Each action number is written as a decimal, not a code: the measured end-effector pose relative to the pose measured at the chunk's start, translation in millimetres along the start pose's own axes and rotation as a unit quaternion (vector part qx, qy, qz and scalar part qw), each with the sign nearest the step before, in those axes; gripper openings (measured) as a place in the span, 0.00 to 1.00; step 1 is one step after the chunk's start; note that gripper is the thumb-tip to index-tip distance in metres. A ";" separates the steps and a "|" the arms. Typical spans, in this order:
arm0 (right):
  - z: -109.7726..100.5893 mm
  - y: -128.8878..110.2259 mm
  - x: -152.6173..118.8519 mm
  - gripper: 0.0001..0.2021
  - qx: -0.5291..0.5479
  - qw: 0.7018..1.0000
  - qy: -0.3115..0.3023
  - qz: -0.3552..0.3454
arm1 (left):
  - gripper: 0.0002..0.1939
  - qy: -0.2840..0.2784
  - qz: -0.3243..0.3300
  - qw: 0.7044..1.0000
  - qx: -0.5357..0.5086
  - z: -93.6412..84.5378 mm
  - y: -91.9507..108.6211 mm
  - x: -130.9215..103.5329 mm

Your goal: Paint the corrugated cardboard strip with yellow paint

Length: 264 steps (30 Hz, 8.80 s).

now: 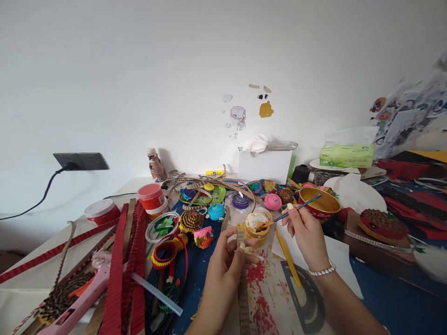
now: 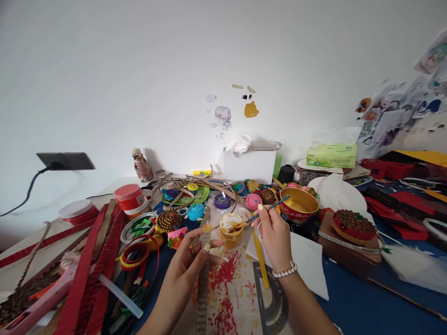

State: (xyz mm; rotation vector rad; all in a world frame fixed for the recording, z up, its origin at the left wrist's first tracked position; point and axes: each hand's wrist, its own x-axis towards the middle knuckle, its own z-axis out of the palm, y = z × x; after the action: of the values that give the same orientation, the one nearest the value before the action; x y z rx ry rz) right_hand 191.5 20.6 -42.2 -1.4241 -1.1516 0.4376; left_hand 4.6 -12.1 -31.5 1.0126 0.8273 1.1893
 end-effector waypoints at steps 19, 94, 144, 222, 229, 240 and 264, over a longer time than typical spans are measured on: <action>-5.7 -1.8 3.1 0.21 0.005 1.000 -0.007 -0.012 | 0.20 0.032 0.010 0.999 -0.005 0.9 -4.6 1.6; -7.6 -24.7 -47.6 0.12 0.152 0.969 -0.016 -0.196 | 0.15 0.009 -0.045 0.991 -0.124 -3.7 -10.7 7.4; -9.5 -24.6 -46.8 0.12 0.152 0.970 0.001 -0.188 | 0.15 0.032 -0.054 0.994 -0.087 2.1 -0.2 2.1; -7.1 -24.7 -48.3 0.12 0.103 0.974 -0.006 -0.202 | 0.13 0.005 -0.062 0.994 -0.094 -0.6 0.3 2.2; -7.2 -23.5 -46.7 0.11 0.137 0.970 0.041 -0.198 | 0.12 0.014 -0.054 0.994 -0.098 0.9 1.1 1.8; -10.5 -25.5 -48.3 0.12 0.115 0.967 -0.042 -0.223 | 0.12 -0.002 -0.048 0.993 -0.110 1.0 -3.3 2.7; -8.7 -23.2 -48.6 0.11 0.114 0.972 -0.020 -0.206 | 0.12 0.017 -0.052 0.995 -0.086 3.2 0.0 1.3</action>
State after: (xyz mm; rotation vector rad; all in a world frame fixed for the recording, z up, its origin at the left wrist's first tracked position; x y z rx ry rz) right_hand 168.2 -28.4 -36.2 -0.9497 -1.3457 0.2927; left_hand 7.8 -11.4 -30.4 0.8013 0.7803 1.1698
